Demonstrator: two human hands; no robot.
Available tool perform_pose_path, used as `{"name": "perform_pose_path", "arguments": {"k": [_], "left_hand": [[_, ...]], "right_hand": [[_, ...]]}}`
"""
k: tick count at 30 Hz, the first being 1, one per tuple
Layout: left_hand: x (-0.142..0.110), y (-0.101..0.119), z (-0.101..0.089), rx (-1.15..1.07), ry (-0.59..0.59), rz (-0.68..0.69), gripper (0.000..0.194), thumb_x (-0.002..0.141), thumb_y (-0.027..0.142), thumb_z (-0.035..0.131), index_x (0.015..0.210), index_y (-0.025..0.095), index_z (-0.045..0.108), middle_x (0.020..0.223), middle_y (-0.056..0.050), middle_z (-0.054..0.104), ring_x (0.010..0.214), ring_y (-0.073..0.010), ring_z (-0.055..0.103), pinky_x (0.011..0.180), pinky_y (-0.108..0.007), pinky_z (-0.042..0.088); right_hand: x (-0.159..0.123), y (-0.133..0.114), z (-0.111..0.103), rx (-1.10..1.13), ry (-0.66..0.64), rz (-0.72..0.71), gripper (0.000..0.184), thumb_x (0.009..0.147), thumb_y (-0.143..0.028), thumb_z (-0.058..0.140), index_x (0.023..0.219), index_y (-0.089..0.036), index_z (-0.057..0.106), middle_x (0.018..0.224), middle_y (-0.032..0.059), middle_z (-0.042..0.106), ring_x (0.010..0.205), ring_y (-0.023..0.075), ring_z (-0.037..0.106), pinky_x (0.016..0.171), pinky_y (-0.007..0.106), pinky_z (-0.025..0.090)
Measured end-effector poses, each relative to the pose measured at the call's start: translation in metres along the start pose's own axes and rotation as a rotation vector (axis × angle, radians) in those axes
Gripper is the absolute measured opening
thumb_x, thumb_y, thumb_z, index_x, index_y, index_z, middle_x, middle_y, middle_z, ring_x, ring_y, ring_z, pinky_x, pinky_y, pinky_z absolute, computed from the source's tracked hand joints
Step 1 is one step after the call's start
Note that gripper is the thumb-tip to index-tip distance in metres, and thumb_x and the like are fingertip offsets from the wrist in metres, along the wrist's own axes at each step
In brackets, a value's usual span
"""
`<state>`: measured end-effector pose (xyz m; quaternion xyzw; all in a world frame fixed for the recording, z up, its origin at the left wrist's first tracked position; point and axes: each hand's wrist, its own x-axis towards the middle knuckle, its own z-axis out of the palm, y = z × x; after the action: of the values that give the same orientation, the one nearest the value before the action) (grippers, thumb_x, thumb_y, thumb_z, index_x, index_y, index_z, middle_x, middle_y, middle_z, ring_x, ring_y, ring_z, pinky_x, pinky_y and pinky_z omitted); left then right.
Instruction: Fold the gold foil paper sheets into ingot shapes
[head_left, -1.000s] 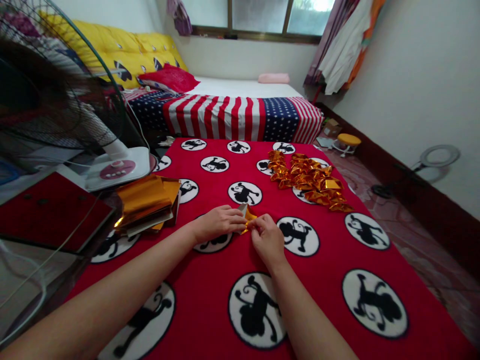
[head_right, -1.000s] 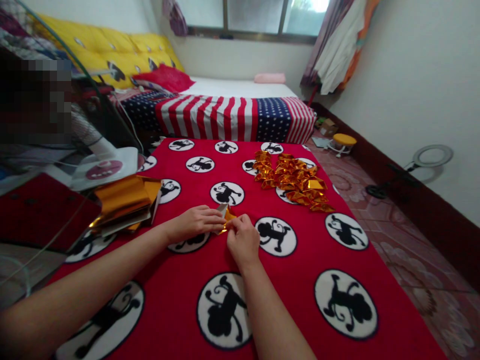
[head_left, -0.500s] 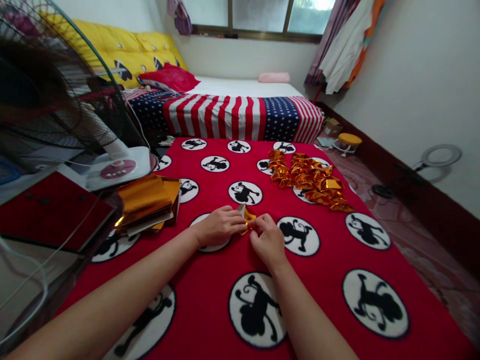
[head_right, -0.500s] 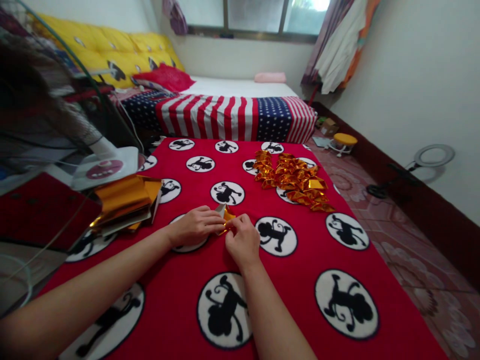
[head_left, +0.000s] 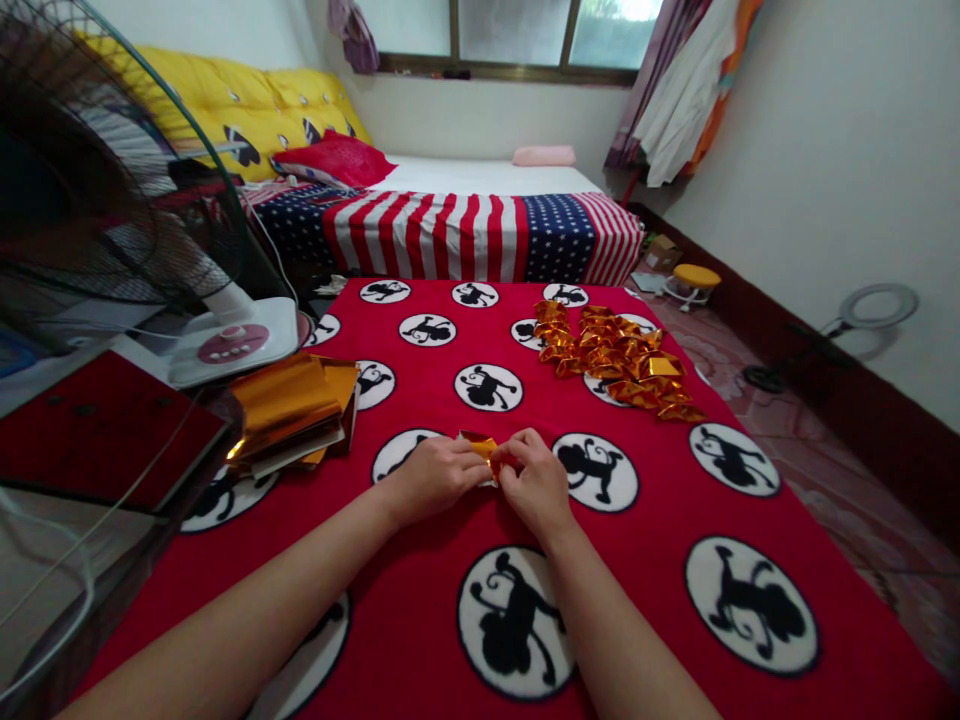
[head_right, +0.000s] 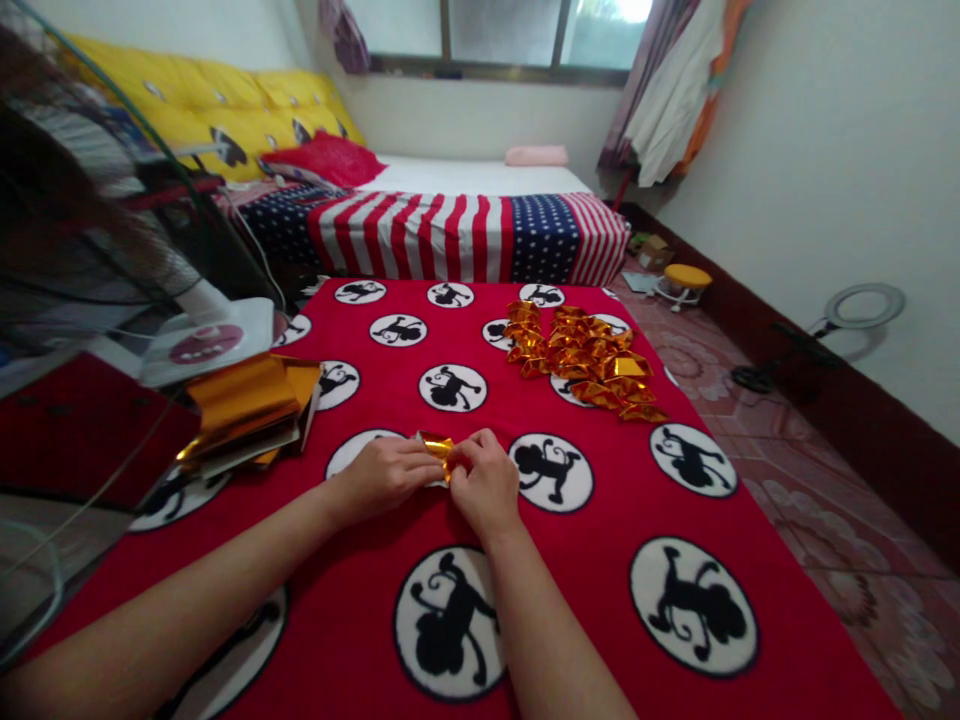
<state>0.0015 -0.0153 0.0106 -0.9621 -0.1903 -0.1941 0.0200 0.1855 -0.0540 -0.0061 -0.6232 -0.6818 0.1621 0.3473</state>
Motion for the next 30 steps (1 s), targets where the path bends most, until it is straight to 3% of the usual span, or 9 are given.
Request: {"name": "perform_pose_path", "arguments": {"k": [5, 12, 17, 23, 30], "left_hand": [[-0.011, 0.024, 0.002, 0.030, 0.049, -0.115, 0.023, 0.092, 0.017, 0.048, 0.103, 0.018, 0.068, 0.102, -0.007, 0.073, 0.088, -0.0179, 0.065, 0.076, -0.030, 0.055], [-0.022, 0.026, 0.003, -0.063, 0.053, -0.191, 0.031, 0.090, 0.016, 0.052, 0.118, 0.020, 0.065, 0.119, -0.006, 0.070, 0.102, -0.0196, 0.064, 0.086, -0.034, 0.056], [-0.027, 0.024, 0.009, -0.239, 0.159, -0.233, 0.023, 0.089, 0.018, 0.056, 0.105, 0.023, 0.072, 0.108, -0.004, 0.074, 0.100, -0.0168, 0.068, 0.089, -0.032, 0.056], [-0.027, 0.026, 0.011, -0.373, 0.184, -0.351, 0.014, 0.087, 0.024, 0.062, 0.094, 0.024, 0.074, 0.103, -0.003, 0.075, 0.097, -0.0165, 0.070, 0.091, -0.033, 0.054], [-0.027, 0.026, 0.012, -0.460, 0.211, -0.407, 0.010, 0.085, 0.026, 0.064, 0.085, 0.023, 0.074, 0.102, -0.004, 0.075, 0.095, -0.0169, 0.068, 0.088, -0.033, 0.053]], "right_hand": [[-0.002, 0.003, -0.007, 0.074, -0.065, -0.026, 0.027, 0.072, -0.004, 0.053, 0.079, -0.024, 0.071, 0.088, 0.0003, 0.060, 0.078, 0.0134, 0.058, 0.068, 0.024, 0.042], [-0.005, 0.002, -0.008, 0.115, -0.083, -0.026, 0.014, 0.081, -0.019, 0.062, 0.083, -0.025, 0.074, 0.088, 0.0015, 0.060, 0.082, 0.0150, 0.058, 0.074, 0.026, 0.044], [-0.007, 0.001, -0.004, 0.099, -0.052, -0.030, 0.011, 0.080, -0.017, 0.065, 0.083, -0.025, 0.072, 0.089, 0.0010, 0.059, 0.084, 0.0152, 0.058, 0.073, 0.026, 0.043], [-0.009, 0.001, -0.005, 0.097, -0.038, -0.013, 0.005, 0.078, -0.018, 0.068, 0.078, -0.022, 0.070, 0.087, 0.0001, 0.056, 0.080, 0.0138, 0.057, 0.070, 0.025, 0.041], [-0.009, 0.003, -0.007, 0.094, -0.118, -0.034, 0.009, 0.079, -0.016, 0.067, 0.078, -0.024, 0.072, 0.080, -0.0009, 0.056, 0.075, 0.0129, 0.055, 0.066, 0.024, 0.039]]}}
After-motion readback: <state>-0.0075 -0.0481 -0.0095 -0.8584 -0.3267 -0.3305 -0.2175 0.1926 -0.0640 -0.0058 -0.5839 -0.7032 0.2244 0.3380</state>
